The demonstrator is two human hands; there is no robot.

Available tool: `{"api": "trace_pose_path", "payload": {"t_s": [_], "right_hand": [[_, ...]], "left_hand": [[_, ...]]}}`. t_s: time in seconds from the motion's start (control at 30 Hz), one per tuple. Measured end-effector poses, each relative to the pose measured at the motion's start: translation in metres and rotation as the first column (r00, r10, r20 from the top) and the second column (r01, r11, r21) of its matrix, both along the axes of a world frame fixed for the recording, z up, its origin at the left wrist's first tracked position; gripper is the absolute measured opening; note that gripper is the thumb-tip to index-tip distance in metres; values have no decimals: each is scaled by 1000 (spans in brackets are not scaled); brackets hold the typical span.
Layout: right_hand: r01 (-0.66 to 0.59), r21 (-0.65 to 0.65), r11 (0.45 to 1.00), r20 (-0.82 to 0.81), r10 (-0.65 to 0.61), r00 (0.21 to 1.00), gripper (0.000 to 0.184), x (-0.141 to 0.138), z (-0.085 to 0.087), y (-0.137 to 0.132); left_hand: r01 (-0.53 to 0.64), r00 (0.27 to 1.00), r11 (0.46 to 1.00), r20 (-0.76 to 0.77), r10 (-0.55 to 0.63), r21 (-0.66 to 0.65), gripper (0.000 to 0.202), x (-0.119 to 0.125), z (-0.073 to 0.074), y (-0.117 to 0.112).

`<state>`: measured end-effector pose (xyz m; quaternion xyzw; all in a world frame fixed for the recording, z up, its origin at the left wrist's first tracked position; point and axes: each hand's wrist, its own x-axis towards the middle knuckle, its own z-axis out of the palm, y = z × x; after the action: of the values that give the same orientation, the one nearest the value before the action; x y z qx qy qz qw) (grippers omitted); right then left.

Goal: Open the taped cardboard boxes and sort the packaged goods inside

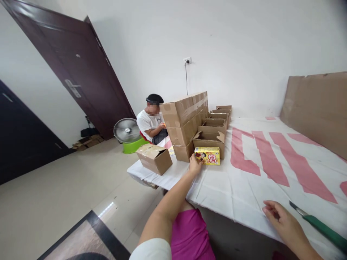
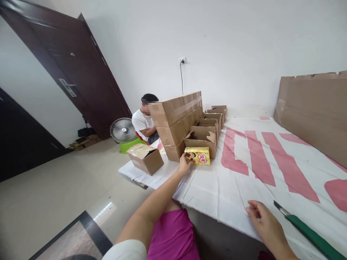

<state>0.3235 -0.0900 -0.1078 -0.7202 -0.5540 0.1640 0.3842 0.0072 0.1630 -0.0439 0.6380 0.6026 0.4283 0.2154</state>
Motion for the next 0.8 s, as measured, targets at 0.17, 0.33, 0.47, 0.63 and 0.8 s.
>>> {"api": "trace_pose_path", "payload": {"t_s": [0.17,0.33,0.47,0.63,0.8], "right_hand": [[-10,24,1000,11,10,1000,46,0,4,-1],[-18,35,999,34,17,999,44,0,3,-2],[-33,42,999,45,31,999,42,-3,7,-3],[-30,62,998,42,28,999,40,-11,19,-7],[-53,112,992,17,51,999,37,-14,26,-10]], "left_hand": [[84,992,986,-108,-68,147,54,-31,19,-33],[-221,906,906,-268,327,360,46,-100,68,-49],[-521,796,832,-244,554,190,53,-162,80,-42],[-465,868,882,-156,471,75,35,-192,73,-44],[-432,889,897,-122,442,98,28,-188,75,-75]]}}
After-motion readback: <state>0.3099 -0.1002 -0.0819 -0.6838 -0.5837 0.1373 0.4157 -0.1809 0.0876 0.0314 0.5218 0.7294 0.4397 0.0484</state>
